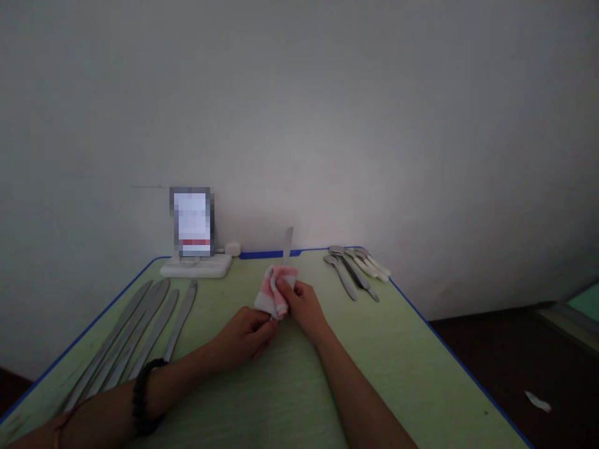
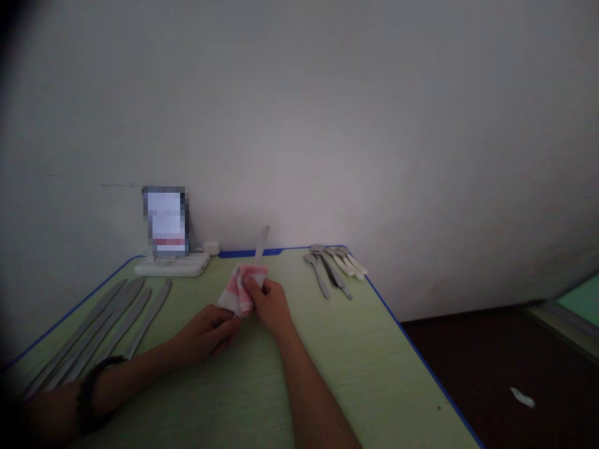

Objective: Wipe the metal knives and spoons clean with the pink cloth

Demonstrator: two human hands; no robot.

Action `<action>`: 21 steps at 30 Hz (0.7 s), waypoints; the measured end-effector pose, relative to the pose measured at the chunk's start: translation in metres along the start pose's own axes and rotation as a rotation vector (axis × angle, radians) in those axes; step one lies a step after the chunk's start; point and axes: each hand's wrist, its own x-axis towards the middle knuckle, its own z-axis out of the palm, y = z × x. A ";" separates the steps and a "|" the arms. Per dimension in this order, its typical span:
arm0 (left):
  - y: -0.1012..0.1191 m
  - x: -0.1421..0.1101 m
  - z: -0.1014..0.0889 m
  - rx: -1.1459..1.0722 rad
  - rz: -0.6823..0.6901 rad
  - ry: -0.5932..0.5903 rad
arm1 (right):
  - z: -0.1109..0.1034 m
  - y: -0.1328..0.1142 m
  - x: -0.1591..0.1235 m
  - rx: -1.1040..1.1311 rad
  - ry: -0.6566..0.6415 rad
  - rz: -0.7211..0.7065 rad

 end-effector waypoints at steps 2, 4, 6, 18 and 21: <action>0.000 0.000 0.000 0.001 0.005 0.000 | 0.000 0.001 0.000 -0.006 0.000 -0.005; 0.000 0.000 0.000 -0.001 0.012 -0.004 | 0.000 0.002 0.001 -0.013 0.004 -0.010; 0.000 0.000 0.000 0.005 0.011 -0.008 | 0.000 0.002 0.001 -0.011 0.005 -0.015; 0.003 0.001 0.002 0.013 -0.019 -0.006 | 0.000 -0.003 -0.002 -0.005 0.000 -0.008; 0.002 0.001 0.001 0.024 -0.014 -0.007 | 0.000 -0.002 -0.001 0.021 -0.004 0.000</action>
